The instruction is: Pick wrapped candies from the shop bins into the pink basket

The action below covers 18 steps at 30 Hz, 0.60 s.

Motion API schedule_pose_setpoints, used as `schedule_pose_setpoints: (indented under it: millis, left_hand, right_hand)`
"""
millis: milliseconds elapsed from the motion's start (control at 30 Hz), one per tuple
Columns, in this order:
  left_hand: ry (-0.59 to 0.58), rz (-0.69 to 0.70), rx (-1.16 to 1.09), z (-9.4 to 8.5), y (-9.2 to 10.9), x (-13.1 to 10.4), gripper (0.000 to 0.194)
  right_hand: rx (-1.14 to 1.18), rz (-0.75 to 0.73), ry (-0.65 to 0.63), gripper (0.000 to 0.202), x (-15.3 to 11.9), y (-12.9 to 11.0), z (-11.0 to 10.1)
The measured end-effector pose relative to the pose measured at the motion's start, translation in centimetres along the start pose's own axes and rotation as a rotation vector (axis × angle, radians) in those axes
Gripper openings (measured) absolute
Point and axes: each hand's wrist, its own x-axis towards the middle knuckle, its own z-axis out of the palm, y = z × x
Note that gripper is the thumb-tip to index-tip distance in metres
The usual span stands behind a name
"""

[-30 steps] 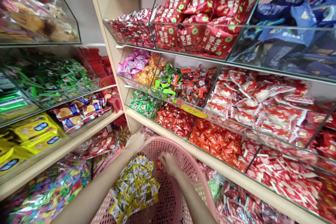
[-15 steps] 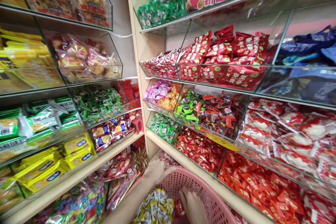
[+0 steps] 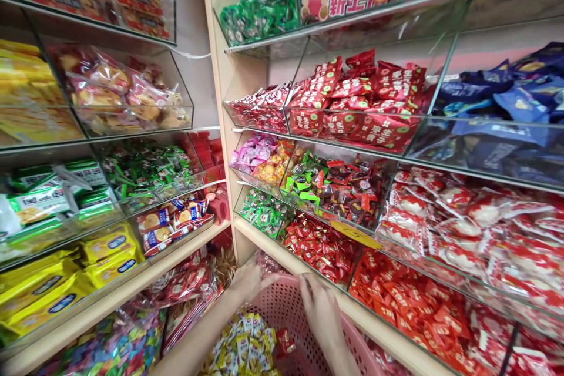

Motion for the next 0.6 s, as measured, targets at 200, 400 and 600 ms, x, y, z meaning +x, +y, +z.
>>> schedule_pose_setpoints:
  millis: [200, 400, 600]
  left_hand:
    - [0.019, 0.025, -0.003, 0.0, -0.5, -0.3, 0.082]
    - [0.017, -0.014, -0.006, 0.5, -0.9, -0.1, 0.086]
    - [0.011, -0.018, 0.029, 0.8, -1.4, 0.1, 0.085]
  right_hand:
    - [-0.305, -0.033, 0.104, 0.031, 4.8, 0.5, -2.5]
    - [-0.495, -0.016, 0.072, 0.030, 7.3, 2.6, -1.9]
    - [-0.426, -0.069, 0.149, 0.034, 6.8, 4.7, -0.2]
